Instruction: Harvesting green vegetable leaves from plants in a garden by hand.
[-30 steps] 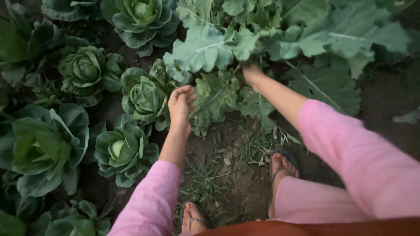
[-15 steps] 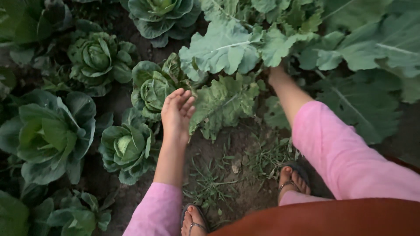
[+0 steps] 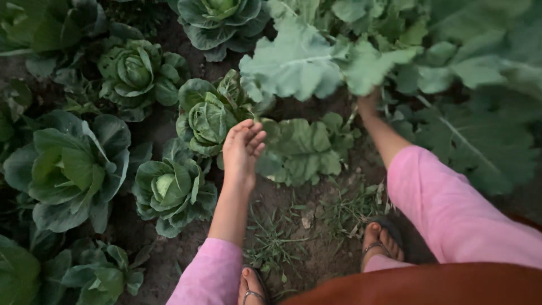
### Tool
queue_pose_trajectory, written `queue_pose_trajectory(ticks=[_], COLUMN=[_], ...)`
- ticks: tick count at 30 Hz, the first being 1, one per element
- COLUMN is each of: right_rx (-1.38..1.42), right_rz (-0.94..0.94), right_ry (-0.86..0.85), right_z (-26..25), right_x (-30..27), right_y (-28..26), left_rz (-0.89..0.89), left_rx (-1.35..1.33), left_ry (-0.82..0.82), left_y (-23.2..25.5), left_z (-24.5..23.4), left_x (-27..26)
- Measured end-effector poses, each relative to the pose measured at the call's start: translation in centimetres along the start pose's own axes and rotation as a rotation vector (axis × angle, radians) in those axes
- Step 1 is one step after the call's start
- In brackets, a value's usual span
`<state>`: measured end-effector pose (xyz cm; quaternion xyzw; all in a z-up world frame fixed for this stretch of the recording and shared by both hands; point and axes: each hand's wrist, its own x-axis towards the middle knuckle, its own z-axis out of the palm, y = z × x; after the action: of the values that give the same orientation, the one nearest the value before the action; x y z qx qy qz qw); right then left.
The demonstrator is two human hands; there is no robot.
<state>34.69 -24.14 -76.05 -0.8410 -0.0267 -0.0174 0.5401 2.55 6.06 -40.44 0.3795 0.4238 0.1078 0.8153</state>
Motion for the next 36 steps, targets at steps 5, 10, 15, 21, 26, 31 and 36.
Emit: queue_pose_trajectory(ticks=[5,10,15,21,26,31,36], right_rx=[-0.061,0.163,0.332,0.422,0.581,0.063,-0.893], right_rz=[-0.201,0.326,0.489,0.133,0.191,-0.096,0.119], right_ry=[-0.121,-0.206,-0.300,-0.419,-0.568,-0.865,-0.903], right_z=[0.1,-2.7,-3.1,2.8,-1.2,-5.4,-16.3], right_x=[0.5,-1.9,-5.6,-16.0,-16.0,-11.5,-4.4], right_y=[1.8,-3.6,-12.9,-31.7,-37.4,-20.6,-20.5], left_rz=[-0.025,-0.041,-0.013,0.654,0.385,0.237,0.310], left_rx=[0.009,0.013,0.063,0.622,0.672,0.518,0.401], left_ry=[0.005,-0.028,-0.138,-0.525,-0.328,-0.218,-0.288], left_y=[-0.6,-1.3,-1.7,-4.2,-1.2,1.8,2.4], left_z=[0.0,0.6,2.0,4.2,5.1,6.0,5.9], left_x=[0.3,0.7,0.6,1.7,0.4,-1.7,-2.0])
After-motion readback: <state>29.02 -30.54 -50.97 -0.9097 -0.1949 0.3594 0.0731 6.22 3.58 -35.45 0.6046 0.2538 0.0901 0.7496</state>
